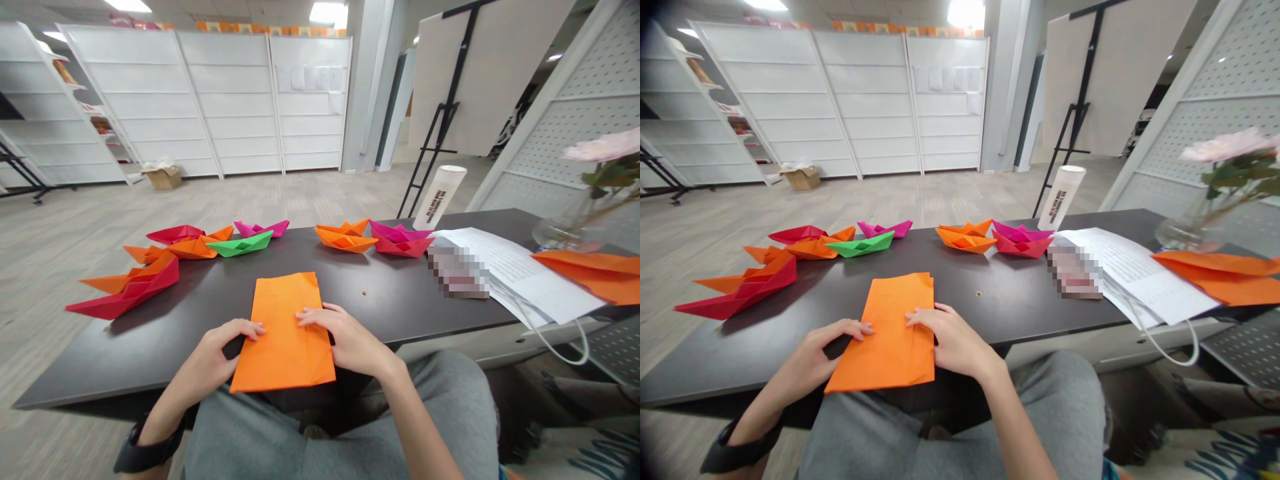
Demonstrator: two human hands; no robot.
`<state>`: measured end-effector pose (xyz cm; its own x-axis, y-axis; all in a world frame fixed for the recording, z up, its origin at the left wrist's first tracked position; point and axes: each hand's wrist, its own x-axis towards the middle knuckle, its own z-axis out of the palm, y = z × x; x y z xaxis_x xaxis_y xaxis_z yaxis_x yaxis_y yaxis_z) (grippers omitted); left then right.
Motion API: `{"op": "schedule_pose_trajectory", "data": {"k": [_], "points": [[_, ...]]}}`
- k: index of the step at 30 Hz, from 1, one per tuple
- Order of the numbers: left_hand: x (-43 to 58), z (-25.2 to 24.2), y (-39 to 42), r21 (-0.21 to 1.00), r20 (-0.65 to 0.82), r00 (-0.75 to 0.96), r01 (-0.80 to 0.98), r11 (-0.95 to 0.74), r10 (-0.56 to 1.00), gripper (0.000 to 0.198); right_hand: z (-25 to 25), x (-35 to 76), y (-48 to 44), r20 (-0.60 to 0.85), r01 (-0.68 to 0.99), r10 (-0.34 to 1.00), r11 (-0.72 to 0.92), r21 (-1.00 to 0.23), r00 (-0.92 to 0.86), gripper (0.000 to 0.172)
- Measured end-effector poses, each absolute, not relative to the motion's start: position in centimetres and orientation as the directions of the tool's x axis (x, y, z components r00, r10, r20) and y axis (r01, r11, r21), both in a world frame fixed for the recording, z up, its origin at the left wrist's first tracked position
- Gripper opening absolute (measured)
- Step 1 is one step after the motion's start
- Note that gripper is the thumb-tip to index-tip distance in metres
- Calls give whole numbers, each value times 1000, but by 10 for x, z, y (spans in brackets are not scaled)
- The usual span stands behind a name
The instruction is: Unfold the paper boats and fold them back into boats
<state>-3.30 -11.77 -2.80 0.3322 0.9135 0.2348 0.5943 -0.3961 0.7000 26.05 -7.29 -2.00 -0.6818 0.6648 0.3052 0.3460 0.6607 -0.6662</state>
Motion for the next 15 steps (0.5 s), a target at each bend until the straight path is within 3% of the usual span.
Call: {"op": "schedule_pose_trajectory", "data": {"k": [4, 8, 10, 12, 15], "points": [[-32, -28, -113, 620, 217, 404, 646, -446, 888, 17, -21, 265, -79, 218, 452, 644, 702, -550, -733, 62], [-32, -28, -109, 640, 207, 307, 676, -366, 929, 22, -17, 265, -81, 231, 492, 666, 702, -514, -709, 64], [-32, -27, -109, 655, 188, 213, 700, -284, 959, 30, -15, 264, -80, 251, 495, 687, 686, -533, -682, 55], [-32, -26, -110, 669, 179, 155, 705, -235, 972, 35, -15, 264, -77, 264, 489, 699, 674, -555, -664, 35], [-32, -24, -113, 692, 192, 193, 669, -272, 962, 30, -17, 265, -75, 288, 459, 693, 677, -575, -661, 14]]}}
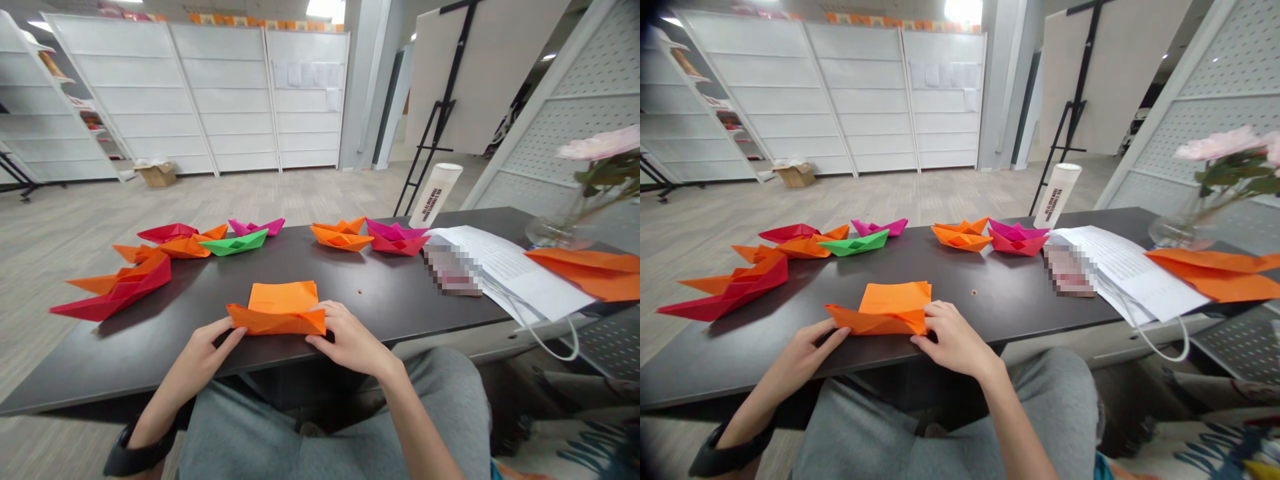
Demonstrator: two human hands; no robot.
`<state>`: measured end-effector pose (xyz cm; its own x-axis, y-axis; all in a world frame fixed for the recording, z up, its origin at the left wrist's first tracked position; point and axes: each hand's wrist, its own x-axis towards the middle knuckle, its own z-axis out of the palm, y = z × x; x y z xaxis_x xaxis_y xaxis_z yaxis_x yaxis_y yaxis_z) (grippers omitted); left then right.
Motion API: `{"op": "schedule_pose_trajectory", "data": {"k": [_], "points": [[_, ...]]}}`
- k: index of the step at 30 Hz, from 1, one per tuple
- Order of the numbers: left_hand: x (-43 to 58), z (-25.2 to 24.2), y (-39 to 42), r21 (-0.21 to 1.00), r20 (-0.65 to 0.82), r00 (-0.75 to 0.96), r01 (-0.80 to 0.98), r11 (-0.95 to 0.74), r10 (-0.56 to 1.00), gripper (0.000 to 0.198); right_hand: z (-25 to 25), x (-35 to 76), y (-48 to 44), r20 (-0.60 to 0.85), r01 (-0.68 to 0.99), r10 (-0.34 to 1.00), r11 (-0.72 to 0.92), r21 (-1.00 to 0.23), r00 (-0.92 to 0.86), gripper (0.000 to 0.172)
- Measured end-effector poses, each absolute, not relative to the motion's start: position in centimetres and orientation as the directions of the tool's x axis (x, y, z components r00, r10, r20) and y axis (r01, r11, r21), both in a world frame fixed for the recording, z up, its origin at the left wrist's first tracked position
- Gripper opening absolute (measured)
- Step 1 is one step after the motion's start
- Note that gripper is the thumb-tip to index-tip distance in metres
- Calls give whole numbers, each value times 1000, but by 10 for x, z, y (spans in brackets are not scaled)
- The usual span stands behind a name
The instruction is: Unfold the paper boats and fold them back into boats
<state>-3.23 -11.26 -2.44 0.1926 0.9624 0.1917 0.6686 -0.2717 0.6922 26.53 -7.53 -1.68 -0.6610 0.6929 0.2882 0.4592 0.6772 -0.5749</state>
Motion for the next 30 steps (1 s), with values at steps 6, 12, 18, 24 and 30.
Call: {"op": "schedule_pose_trajectory", "data": {"k": [6, 12, 18, 24, 30], "points": [[-32, -27, -117, 632, 221, 391, 640, -437, 893, 14, -20, 264, -78, 215, 530, 730, 636, -561, -648, 48], [-36, -34, -118, 484, 249, 444, 712, -508, 861, 12, -15, 263, -78, 138, 598, 779, 570, -564, -612, 55], [-40, -34, -121, 280, 201, 604, 719, -636, 771, 57, -18, 269, -74, 166, 538, 811, 509, -672, -560, 39], [-33, -30, -122, 200, 151, 636, 730, -653, 757, 50, -22, 265, -71, 280, 569, 813, 563, -599, -510, 26], [-34, -28, -119, 172, 149, 647, 728, -664, 748, 46, -22, 256, -76, 182, 743, 867, 493, -452, -465, 47]]}}
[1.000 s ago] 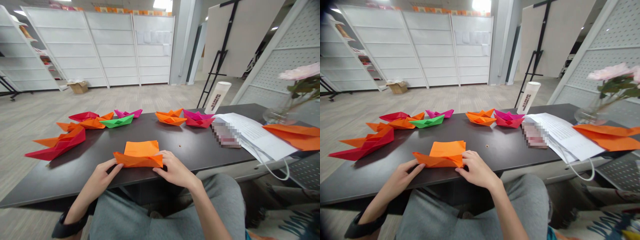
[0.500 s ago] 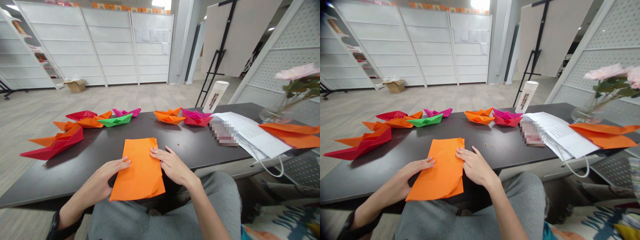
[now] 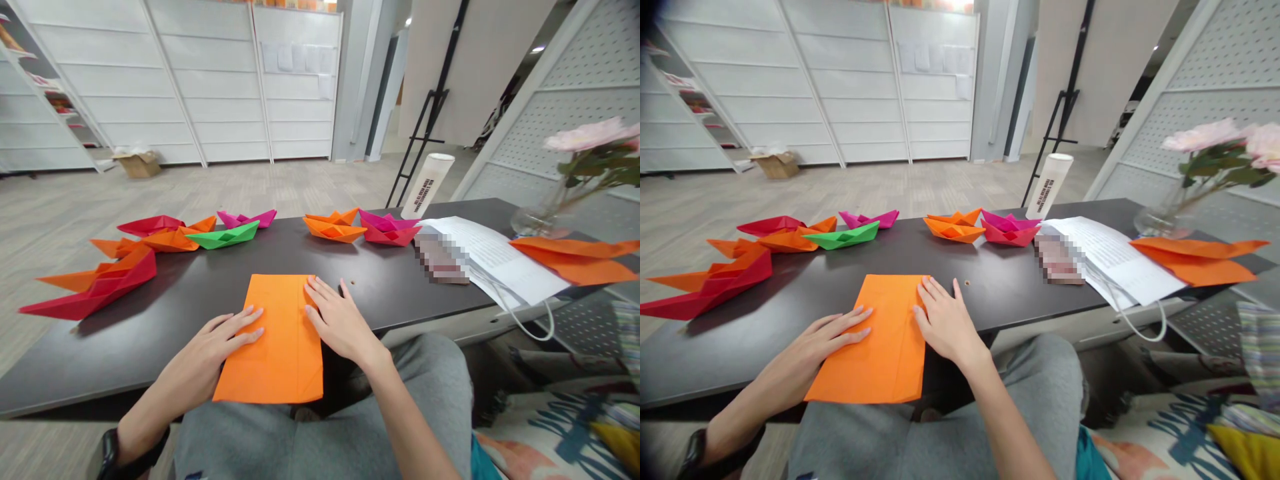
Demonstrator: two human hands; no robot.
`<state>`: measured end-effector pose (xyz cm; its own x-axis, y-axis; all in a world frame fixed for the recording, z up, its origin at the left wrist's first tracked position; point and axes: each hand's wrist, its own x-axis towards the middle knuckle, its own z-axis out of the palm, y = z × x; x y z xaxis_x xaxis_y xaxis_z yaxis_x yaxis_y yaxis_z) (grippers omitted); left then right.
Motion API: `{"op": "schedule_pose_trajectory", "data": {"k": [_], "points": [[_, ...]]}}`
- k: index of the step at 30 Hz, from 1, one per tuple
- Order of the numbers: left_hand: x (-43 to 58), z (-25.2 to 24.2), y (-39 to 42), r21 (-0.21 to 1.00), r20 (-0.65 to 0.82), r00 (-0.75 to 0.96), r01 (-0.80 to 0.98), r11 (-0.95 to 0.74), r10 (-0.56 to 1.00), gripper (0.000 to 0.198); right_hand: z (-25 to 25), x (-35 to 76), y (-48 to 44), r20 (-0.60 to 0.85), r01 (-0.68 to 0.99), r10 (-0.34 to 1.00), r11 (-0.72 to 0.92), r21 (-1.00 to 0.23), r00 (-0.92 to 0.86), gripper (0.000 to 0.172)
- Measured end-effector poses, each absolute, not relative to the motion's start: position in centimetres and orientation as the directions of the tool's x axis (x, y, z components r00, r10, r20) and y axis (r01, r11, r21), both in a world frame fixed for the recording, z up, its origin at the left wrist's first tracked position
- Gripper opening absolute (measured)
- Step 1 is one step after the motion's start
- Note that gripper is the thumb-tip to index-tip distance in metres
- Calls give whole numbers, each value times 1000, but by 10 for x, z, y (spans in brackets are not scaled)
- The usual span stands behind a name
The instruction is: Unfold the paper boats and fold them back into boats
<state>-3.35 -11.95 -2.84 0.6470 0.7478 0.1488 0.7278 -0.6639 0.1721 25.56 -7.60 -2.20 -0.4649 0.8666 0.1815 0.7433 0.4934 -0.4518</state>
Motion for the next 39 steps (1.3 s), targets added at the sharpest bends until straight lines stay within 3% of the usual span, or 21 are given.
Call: {"op": "schedule_pose_trajectory", "data": {"k": [7, 9, 12, 14, 17, 19, 22, 23, 25, 26, 28, 30, 32, 36, 39], "points": [[-36, -35, -120, 255, 202, 612, 721, -644, 765, 38, -25, 252, -73, 213, 809, 925, 380, -448, -316, 43], [-36, -37, -120, 354, 238, 477, 769, -533, 846, 31, -23, 260, -73, 225, 757, 901, 434, -487, -372, 43], [-34, -36, -118, 522, 219, 179, 809, -271, 959, 43, -17, 273, -76, 250, 543, 747, 632, -552, -616, 46], [-32, -33, -114, 585, 187, 91, 790, -185, 978, 45, -16, 277, -77, 258, 425, 654, 693, -583, -711, 48], [-26, -30, -107, 630, 193, 24, 763, -143, 981, 46, -19, 276, -77, 276, 439, 705, 650, -620, -654, 49], [-21, -33, -102, 630, 196, -24, 769, -108, 980, 53, -22, 272, -76, 298, 463, 768, 596, -656, -568, 60], [-18, -41, -97, 564, 304, -28, 811, -156, 952, 74, -23, 268, -77, 328, 472, 793, 580, -663, -514, 77], [-18, -44, -96, 525, 378, -5, 825, -209, 926, 80, -23, 267, -78, 339, 494, 786, 598, -631, -517, 72], [-20, -50, -96, 421, 517, 69, 847, -324, 853, 79, -20, 266, -82, 353, 565, 764, 640, -521, -540, 44], [-22, -53, -96, 353, 549, 127, 861, -367, 826, 70, -19, 265, -83, 352, 605, 759, 650, -460, -547, 31], [-27, -59, -98, 243, 532, 310, 836, -492, 788, 45, -18, 263, -86, 340, 656, 758, 653, -380, -557, 25], [-30, -67, -101, 164, 448, 513, 757, -632, 732, 46, -18, 261, -87, 329, 700, 778, 627, -342, -536, 27], [-30, -75, -106, 121, 376, 592, 731, -671, 713, 54, -16, 259, -88, 317, 737, 802, 593, -325, -506, 28], [-23, -83, -117, 43, 360, 598, 756, -653, 716, 66, -11, 243, -101, 327, 706, 764, 642, -298, -557, 37], [-19, -83, -119, 0, 410, 612, 741, -671, 676, 74, -11, 229, -115, 311, 599, 680, 733, -323, -664, 55]]}}
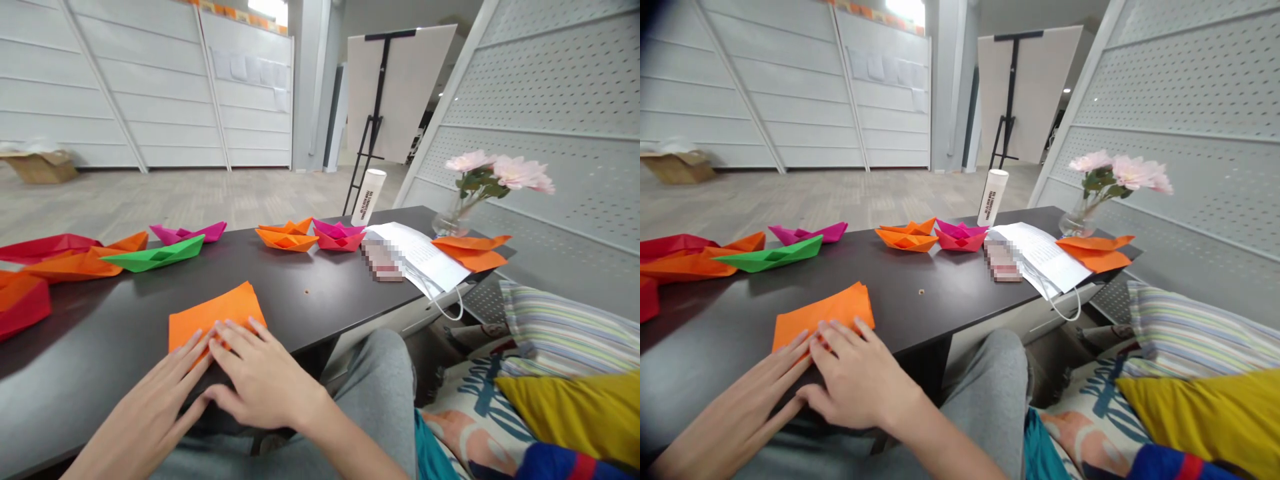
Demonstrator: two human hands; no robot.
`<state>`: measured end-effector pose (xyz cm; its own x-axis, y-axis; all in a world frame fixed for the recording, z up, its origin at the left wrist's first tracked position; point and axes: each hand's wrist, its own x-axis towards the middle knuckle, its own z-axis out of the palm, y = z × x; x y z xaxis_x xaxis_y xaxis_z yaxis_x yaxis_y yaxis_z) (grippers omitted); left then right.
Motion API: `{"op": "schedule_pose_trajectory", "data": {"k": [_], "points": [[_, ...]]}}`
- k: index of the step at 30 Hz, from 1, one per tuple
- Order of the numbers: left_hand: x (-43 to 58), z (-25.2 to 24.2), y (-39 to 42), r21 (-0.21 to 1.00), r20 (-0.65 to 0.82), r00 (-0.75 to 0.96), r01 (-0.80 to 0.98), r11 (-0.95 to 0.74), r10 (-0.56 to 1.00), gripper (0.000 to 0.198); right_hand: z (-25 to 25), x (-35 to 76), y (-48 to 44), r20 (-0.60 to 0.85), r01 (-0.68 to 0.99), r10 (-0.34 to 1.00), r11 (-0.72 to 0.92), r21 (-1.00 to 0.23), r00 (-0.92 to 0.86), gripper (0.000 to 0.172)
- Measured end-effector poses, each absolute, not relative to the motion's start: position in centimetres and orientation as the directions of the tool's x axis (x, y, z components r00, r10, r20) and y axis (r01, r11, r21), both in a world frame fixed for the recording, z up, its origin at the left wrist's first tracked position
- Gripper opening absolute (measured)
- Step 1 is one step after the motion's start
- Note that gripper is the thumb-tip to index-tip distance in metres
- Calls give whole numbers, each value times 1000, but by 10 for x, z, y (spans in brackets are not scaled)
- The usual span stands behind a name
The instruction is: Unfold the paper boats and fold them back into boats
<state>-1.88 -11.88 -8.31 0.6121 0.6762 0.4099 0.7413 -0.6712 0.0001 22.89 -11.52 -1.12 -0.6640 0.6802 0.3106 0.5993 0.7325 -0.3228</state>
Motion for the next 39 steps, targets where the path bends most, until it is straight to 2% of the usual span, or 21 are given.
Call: {"op": "schedule_pose_trajectory", "data": {"k": [2, 5, 10, 18, 21, 25, 27, 32, 39], "points": [[-18, -80, -118, -12, 417, 621, 733, -680, 663, 77, -14, 227, -120, 273, 591, 685, 724, -355, -675, 61], [-16, -70, -117, -15, 383, 623, 742, -670, 682, 77, -16, 237, -119, 218, 624, 731, 671, -401, -647, 59], [-18, -54, -120, 50, 301, 600, 766, -641, 741, 66, -10, 264, -108, 154, 655, 789, 587, -475, -595, 51], [-44, -45, -129, 93, 253, 551, 805, -586, 795, 49, -11, 263, -103, 243, 654, 788, 609, -450, -566, 34], [-53, -40, -126, 138, 304, 439, 858, -495, 845, 39, -15, 259, -97, 296, 667, 789, 613, -423, -538, 24], [-43, -40, -117, 222, 379, 160, 941, -257, 912, 44, -20, 254, -89, 357, 678, 795, 605, -418, -490, 24], [-32, -43, -112, 266, 406, 76, 944, -197, 911, 45, -22, 254, -87, 366, 668, 789, 614, -420, -494, 24], [-13, -47, -108, 392, 476, -45, 905, -166, 878, 40, -22, 257, -87, 361, 648, 778, 628, -431, -515, 20], [-11, -47, -112, 461, 462, -71, 871, -171, 884, 38, -23, 257, -87, 370, 632, 776, 631, -449, -511, 15]]}}
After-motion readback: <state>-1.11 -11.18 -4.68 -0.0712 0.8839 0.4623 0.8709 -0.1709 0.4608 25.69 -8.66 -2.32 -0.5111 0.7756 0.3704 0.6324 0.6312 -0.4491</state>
